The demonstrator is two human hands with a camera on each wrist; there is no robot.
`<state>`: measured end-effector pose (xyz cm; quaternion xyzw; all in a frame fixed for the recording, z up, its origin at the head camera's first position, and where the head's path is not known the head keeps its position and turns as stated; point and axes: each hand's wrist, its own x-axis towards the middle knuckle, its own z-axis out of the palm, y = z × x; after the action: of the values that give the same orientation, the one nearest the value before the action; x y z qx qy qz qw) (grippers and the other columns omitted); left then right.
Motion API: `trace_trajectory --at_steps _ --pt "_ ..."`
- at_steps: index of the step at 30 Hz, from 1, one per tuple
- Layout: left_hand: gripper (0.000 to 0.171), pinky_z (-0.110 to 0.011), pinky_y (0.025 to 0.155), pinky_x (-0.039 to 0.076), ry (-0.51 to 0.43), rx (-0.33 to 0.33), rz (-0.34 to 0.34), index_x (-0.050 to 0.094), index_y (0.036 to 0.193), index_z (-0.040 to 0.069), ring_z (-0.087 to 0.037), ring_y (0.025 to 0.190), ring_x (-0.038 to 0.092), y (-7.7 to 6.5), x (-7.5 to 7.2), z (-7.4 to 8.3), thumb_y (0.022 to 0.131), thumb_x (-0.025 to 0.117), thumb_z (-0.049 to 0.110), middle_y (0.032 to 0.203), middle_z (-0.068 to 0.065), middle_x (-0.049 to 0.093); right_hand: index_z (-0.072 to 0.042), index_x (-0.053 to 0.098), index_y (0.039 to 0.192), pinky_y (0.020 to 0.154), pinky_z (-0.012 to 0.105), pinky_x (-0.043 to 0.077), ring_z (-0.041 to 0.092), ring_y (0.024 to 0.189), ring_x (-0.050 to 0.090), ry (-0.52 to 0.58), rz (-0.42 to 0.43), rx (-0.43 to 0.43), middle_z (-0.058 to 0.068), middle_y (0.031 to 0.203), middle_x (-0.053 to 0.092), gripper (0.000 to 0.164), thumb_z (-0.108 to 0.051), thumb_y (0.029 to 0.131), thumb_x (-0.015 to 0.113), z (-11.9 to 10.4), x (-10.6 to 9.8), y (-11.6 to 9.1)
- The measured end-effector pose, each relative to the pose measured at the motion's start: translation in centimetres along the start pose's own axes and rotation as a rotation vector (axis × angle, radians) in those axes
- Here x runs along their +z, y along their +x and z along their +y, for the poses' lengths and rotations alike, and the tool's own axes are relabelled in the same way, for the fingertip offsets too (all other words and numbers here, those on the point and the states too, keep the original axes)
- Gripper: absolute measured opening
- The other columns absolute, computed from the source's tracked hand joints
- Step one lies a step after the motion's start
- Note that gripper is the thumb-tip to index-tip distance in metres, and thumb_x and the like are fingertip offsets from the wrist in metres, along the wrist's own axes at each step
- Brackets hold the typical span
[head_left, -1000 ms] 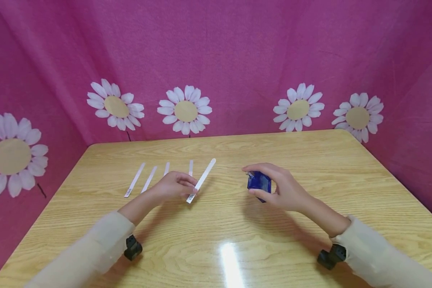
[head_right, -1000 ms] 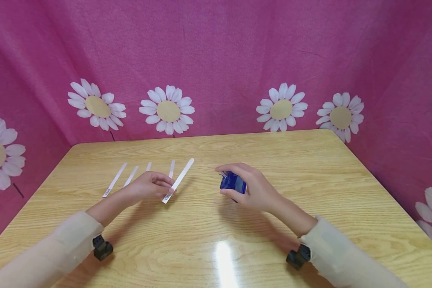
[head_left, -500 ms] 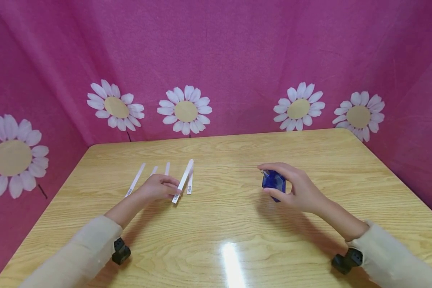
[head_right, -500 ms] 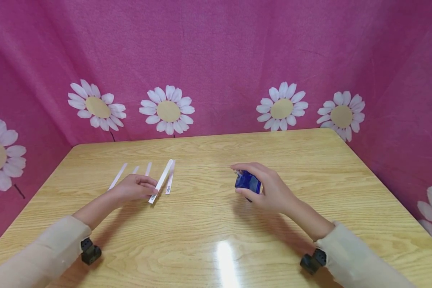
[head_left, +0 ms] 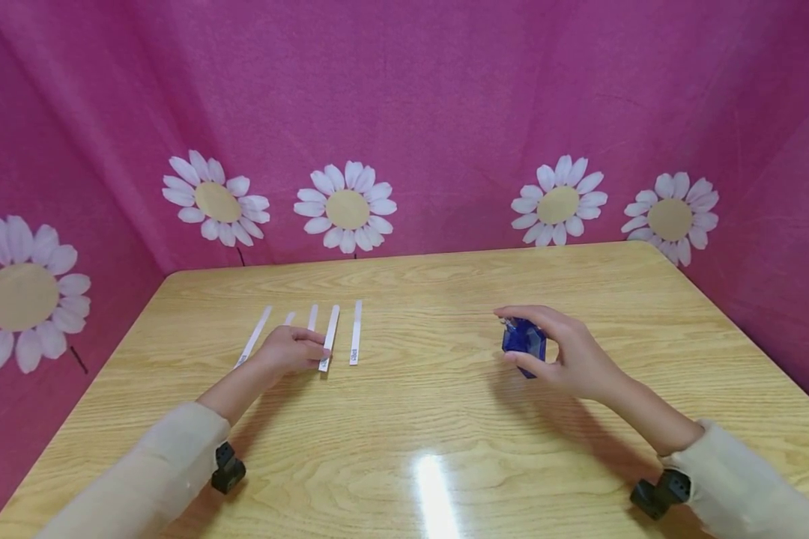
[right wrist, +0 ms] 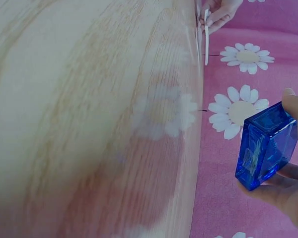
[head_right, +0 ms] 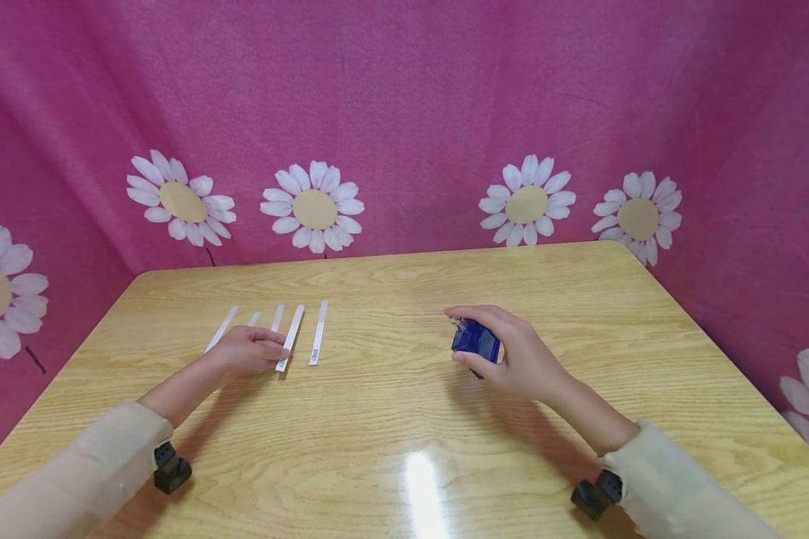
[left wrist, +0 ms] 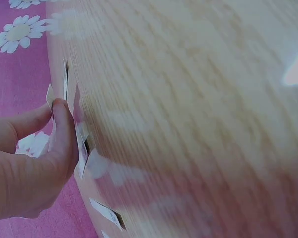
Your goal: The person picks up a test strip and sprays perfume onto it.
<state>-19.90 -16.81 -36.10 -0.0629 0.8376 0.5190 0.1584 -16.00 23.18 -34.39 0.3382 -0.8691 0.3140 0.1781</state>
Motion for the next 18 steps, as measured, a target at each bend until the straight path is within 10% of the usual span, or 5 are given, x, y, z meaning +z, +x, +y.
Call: trace_trajectory --at_steps 5,18 --pt "0.039 -0.019 0.064 0.050 0.033 -0.007 0.040 0.057 0.122 -0.009 -0.010 0.084 0.068 0.40 0.12 0.20 0.088 0.065 0.009 0.107 -0.019 0.070 -0.016 0.057 0.131 0.079 0.042 0.059 0.026 0.111 0.063 0.000 0.005 -0.007 0.007 0.129 0.062 0.060 -0.007 0.076 0.080 0.08 -0.03 -0.11" --pt "0.037 -0.026 0.082 0.056 0.172 0.109 0.144 0.061 0.117 -0.007 -0.030 0.103 0.066 0.30 0.42 0.46 0.085 0.069 0.009 0.114 -0.023 0.068 -0.020 0.055 0.133 0.078 0.045 0.059 0.028 0.111 0.062 0.006 -0.004 0.032 0.008 0.131 0.061 0.063 -0.007 0.077 0.079 0.30 -0.14 -0.42"
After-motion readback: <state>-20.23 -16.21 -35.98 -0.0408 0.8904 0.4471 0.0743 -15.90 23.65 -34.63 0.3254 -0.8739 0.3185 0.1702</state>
